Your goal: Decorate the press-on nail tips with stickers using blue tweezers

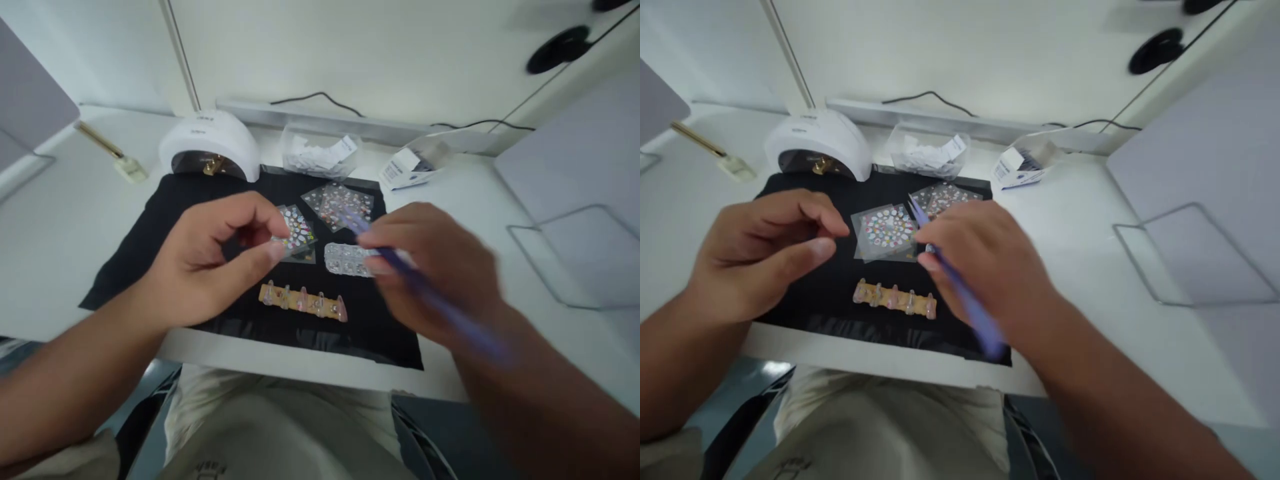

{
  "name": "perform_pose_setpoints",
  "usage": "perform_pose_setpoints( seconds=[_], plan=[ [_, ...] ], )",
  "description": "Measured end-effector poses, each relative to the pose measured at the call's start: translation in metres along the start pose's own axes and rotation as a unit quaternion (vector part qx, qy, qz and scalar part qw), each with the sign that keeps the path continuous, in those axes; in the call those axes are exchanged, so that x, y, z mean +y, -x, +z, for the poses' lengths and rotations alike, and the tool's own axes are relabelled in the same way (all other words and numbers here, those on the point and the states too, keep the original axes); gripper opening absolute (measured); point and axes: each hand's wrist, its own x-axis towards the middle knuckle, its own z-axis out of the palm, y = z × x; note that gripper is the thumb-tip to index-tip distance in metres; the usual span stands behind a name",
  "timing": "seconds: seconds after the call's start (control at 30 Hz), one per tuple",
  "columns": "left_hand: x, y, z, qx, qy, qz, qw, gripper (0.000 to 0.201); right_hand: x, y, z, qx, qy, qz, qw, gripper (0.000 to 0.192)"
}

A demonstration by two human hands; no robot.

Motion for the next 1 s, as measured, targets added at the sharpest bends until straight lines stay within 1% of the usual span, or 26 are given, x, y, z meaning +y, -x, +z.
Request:
perform_pose_setpoints(
  seconds=[0.03, 0.07, 0.1, 0.13, 0.17, 0.2, 0.33, 0.4, 0.47, 0.53, 0.6, 0.63, 0.67, 0.7, 0.73, 0.77, 0.87, 1.0],
  plan=[
    [0.007, 0.003, 0.003, -0.028, 0.05, -0.044, 0.997, 0.009, -0.007, -0.002, 0.003, -0.007, 0.042, -0.007, 0.999, 0.012],
    [0.013, 0.006, 0.007, -0.073, 0.103, -0.098, 0.987, 0.015, -0.013, -0.005, 0.006, -0.02, 0.073, -0.002, 0.997, 0.015],
    [0.019, 0.009, 0.012, -0.12, 0.157, -0.152, 0.969, 0.019, -0.019, -0.008, 0.008, -0.047, 0.123, 0.008, 0.991, 0.019],
    [0.023, 0.012, 0.018, -0.156, 0.202, -0.199, 0.946, 0.023, -0.024, -0.012, 0.01, -0.064, 0.142, 0.016, 0.988, 0.021],
    [0.025, 0.015, 0.025, -0.167, 0.242, -0.235, 0.926, 0.025, -0.029, -0.015, 0.011, -0.069, 0.147, 0.015, 0.987, 0.022],
    [0.027, 0.017, 0.03, -0.165, 0.261, -0.251, 0.917, 0.028, -0.033, -0.019, 0.011, -0.077, 0.151, 0.01, 0.985, 0.024],
    [0.023, 0.02, 0.046, -0.106, 0.293, -0.258, 0.915, 0.041, -0.041, -0.029, 0.007, -0.096, 0.15, -0.038, 0.983, 0.032],
    [0.022, 0.021, 0.048, -0.083, 0.303, -0.253, 0.915, 0.047, -0.042, -0.032, 0.006, -0.1, 0.153, -0.049, 0.982, 0.033],
    [0.021, 0.022, 0.048, -0.074, 0.304, -0.246, 0.917, 0.048, -0.041, -0.034, 0.006, -0.101, 0.156, -0.047, 0.981, 0.032],
    [0.019, 0.023, 0.045, -0.075, 0.294, -0.238, 0.923, 0.044, -0.038, -0.034, 0.007, -0.096, 0.149, -0.051, 0.983, 0.029],
    [0.014, 0.026, 0.041, -0.072, 0.27, -0.225, 0.933, 0.037, -0.031, -0.03, 0.009, -0.075, 0.134, -0.063, 0.986, 0.025],
    [0.011, 0.026, 0.037, -0.066, 0.251, -0.216, 0.941, 0.033, -0.027, -0.026, 0.011, -0.057, 0.114, -0.064, 0.99, 0.026],
    [0.007, 0.027, 0.034, -0.057, 0.229, -0.203, 0.95, 0.029, -0.023, -0.02, 0.012, -0.04, 0.086, -0.056, 0.994, 0.031],
    [0.003, 0.028, 0.03, -0.046, 0.203, -0.187, 0.96, 0.025, -0.018, -0.013, 0.014, -0.025, 0.054, -0.041, 0.997, 0.038],
    [-0.001, 0.028, 0.027, -0.038, 0.174, -0.168, 0.97, 0.021, -0.015, -0.006, 0.016, -0.023, 0.008, -0.016, 1.0, 0.044],
    [-0.005, 0.028, 0.024, -0.033, 0.145, -0.144, 0.978, 0.016, -0.012, 0.002, 0.019, -0.044, -0.026, 0.014, 0.999, 0.045],
    [-0.014, 0.028, 0.021, -0.051, 0.061, -0.062, 0.995, 0.005, -0.012, 0.022, 0.028, -0.091, -0.06, 0.044, 0.993, 0.047],
    [-0.023, 0.028, 0.028, -0.09, -0.036, 0.043, 0.994, 0.007, -0.019, 0.028, 0.039, -0.146, -0.085, 0.076, 0.983, 0.047]
  ],
)
